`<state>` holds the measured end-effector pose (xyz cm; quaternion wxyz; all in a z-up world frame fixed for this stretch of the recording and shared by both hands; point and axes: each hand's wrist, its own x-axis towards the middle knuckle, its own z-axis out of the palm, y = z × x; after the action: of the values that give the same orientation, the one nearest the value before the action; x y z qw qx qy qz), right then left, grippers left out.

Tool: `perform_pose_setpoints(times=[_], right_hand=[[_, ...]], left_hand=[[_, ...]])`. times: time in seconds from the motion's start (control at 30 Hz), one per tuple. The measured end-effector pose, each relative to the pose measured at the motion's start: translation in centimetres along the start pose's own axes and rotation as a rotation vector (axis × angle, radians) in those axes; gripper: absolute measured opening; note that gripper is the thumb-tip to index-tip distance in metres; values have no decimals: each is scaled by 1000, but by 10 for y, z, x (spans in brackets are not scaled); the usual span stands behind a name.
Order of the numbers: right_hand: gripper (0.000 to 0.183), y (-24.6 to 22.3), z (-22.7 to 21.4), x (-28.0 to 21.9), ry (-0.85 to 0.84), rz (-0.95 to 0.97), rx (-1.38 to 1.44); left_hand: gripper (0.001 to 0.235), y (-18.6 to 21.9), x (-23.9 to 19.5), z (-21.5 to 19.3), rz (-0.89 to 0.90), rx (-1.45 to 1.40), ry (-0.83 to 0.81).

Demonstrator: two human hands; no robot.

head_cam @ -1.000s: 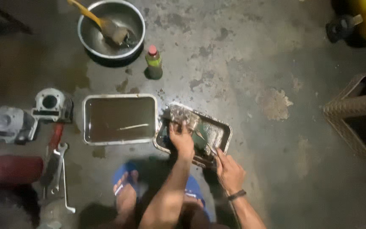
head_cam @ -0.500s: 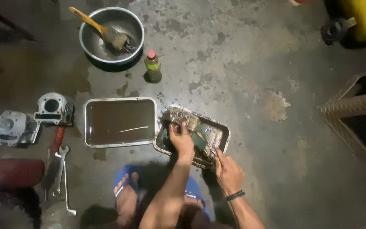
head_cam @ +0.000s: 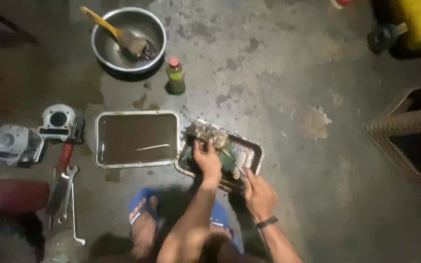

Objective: The person scrubs a greasy engine part with a brush in a tray of dark liquid, then transfers it to a second tray of clear liquid to rinse. The person continues to scrub and rinse the part with the brush and hands until the end of the clip.

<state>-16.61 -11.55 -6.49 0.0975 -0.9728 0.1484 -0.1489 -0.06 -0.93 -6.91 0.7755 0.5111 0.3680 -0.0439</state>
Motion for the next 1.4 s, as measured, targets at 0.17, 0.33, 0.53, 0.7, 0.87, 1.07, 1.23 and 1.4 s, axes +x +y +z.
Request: perform_pose_setpoints(times=[0.17,0.33,0.53,0.7,0.87,1.07,1.23,1.4], right_hand=[[39,29,7,-15,-190,72,-116],[32,5,-12,1,-122,42,-68],[35,25,-13,3,-200,72,-171],[34,18,-8,6,-170,15,-158],[32,8,-25,14,-51,7,-90],[39,43,8,-18,-250,79,-144],[37,48,13,-34,-172,180,5],[40,3,3,-17,-113,122,155]], left_hand=[[50,38,-24,-2,-182,65,-73],[40,13,-17,-3,-63,56,-85],[38,16,-7,2,-47,12,-52],[43,34,-22,4,-134,33,-41],[37,58,-27,13,-219,1,-42],[51,56,-23,9,-280,-132,11],[53,78,-36,11,-367,-198,42],[32,52,-24,8,-527,-260,36]])
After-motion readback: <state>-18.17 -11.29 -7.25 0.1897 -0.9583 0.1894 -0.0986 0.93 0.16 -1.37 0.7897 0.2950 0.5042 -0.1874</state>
